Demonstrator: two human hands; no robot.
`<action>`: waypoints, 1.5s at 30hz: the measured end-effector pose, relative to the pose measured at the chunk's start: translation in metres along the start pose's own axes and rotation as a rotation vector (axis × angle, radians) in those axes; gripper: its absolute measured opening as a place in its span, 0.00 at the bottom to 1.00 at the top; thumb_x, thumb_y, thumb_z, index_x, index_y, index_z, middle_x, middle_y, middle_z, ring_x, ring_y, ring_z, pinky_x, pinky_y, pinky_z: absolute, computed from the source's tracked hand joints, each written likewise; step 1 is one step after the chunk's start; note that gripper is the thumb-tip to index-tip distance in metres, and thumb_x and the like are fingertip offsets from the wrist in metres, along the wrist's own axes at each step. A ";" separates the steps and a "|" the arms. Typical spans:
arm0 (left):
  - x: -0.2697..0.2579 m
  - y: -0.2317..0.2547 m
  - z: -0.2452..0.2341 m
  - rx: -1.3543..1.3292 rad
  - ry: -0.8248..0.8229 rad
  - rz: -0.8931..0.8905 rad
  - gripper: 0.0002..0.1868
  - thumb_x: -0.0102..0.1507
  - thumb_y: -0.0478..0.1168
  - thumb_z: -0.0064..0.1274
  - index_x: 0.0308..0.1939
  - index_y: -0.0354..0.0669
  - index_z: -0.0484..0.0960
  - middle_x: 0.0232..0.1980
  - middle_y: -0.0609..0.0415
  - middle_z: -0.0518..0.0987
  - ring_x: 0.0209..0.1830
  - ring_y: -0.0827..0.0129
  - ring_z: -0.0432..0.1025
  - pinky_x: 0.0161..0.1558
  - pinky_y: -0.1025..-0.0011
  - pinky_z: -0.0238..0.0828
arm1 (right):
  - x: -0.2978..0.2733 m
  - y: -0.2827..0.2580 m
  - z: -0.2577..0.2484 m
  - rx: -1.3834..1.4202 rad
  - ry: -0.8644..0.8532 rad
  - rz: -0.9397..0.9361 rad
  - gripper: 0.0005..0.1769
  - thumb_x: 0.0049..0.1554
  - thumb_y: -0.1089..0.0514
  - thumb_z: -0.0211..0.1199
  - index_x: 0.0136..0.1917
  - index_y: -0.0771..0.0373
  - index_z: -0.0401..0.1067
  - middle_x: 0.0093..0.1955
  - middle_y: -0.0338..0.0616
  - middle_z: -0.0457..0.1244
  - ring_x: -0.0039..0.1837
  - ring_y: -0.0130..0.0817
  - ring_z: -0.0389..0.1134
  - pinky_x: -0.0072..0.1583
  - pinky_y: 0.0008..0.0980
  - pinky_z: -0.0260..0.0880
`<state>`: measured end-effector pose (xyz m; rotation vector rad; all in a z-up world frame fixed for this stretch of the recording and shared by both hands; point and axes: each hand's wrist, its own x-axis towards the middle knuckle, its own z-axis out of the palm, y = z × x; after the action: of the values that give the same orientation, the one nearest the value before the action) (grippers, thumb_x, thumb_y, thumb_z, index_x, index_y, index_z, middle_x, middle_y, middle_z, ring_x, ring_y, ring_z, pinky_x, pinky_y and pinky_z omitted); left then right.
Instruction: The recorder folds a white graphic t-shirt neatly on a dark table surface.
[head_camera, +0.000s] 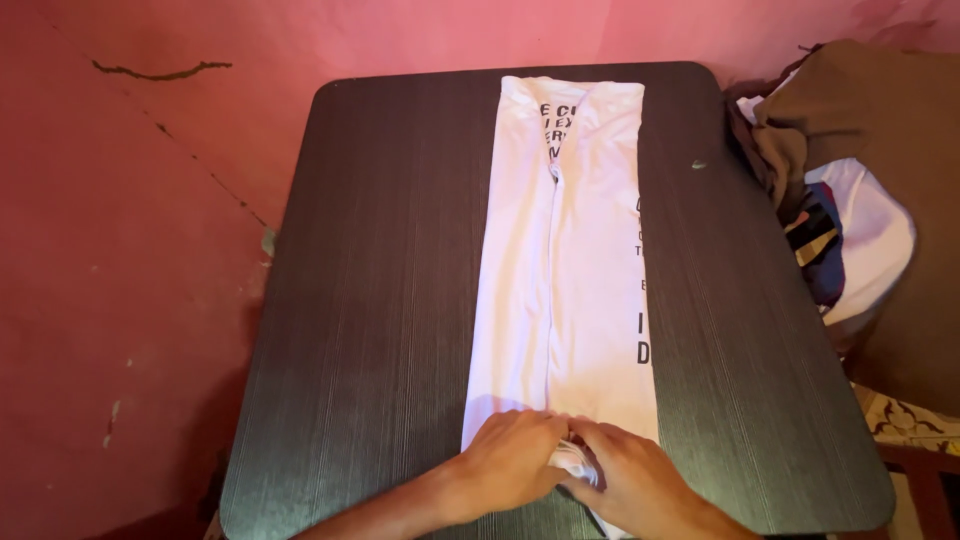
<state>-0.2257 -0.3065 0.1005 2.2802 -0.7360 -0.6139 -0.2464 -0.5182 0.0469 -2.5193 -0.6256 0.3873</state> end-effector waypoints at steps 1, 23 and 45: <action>-0.004 -0.008 0.009 0.000 -0.001 0.000 0.17 0.57 0.35 0.57 0.50 0.36 0.80 0.46 0.42 0.82 0.42 0.46 0.77 0.44 0.55 0.73 | -0.001 0.002 0.003 0.001 0.000 0.001 0.32 0.48 0.46 0.76 0.61 0.58 0.68 0.49 0.41 0.72 0.44 0.33 0.76 0.44 0.31 0.78; -0.009 -0.023 -0.051 -0.059 -0.280 0.181 0.17 0.56 0.25 0.47 0.46 0.39 0.82 0.38 0.46 0.83 0.32 0.59 0.79 0.35 0.62 0.76 | 0.031 0.001 -0.084 0.081 -0.537 -0.259 0.11 0.46 0.72 0.58 0.39 0.58 0.71 0.53 0.34 0.65 0.52 0.28 0.69 0.51 0.26 0.75; 0.107 -0.095 -0.165 -0.181 0.340 0.354 0.10 0.64 0.32 0.55 0.48 0.38 0.86 0.46 0.40 0.86 0.50 0.44 0.80 0.55 0.52 0.74 | 0.180 0.075 -0.180 -0.012 -0.049 -0.161 0.08 0.52 0.58 0.61 0.38 0.64 0.76 0.36 0.58 0.71 0.46 0.56 0.75 0.47 0.51 0.72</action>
<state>-0.0178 -0.2436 0.1207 1.9547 -0.8477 -0.1173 0.0025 -0.5590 0.1291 -2.4550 -0.8456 0.3878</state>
